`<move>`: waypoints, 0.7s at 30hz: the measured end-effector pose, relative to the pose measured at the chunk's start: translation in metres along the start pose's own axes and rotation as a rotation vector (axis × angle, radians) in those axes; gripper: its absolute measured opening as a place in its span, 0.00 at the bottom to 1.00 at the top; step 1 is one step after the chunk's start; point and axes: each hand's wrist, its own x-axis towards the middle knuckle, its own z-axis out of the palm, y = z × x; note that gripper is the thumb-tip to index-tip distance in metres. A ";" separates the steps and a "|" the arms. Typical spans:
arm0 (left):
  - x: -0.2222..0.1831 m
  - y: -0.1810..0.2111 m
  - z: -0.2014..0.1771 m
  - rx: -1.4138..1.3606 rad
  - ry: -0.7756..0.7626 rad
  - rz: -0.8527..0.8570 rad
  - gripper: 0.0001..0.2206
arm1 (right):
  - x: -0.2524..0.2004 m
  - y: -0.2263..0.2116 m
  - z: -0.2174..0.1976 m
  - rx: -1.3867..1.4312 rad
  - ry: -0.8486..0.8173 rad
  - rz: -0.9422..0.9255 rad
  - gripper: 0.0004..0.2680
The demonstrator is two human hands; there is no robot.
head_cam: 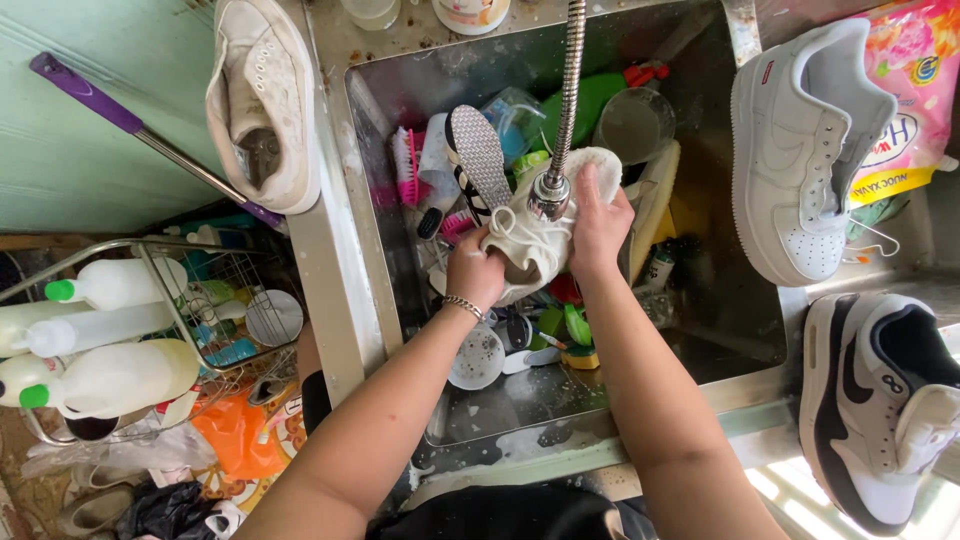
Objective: Cleaning a white sneaker in a sink using a brush and soap
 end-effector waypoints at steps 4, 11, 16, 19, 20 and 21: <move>-0.022 0.056 -0.018 0.089 0.003 0.066 0.23 | 0.013 0.001 -0.016 0.032 0.026 -0.045 0.15; -0.034 0.093 -0.018 -0.352 -0.176 0.190 0.30 | 0.054 0.018 -0.053 0.240 0.102 -0.240 0.11; -0.001 0.088 0.011 -0.326 -0.100 -0.026 0.27 | 0.023 0.013 -0.087 0.458 0.062 -0.219 0.13; 0.035 0.050 0.057 -0.531 -0.072 -0.335 0.22 | -0.007 0.020 -0.126 0.520 -0.077 -0.067 0.21; 0.059 0.024 0.079 -0.556 -0.047 -0.301 0.23 | -0.019 0.009 -0.134 0.449 -0.334 -0.091 0.16; 0.083 0.000 0.100 -0.582 -0.022 -0.266 0.25 | -0.032 -0.002 -0.142 0.372 -0.590 -0.117 0.17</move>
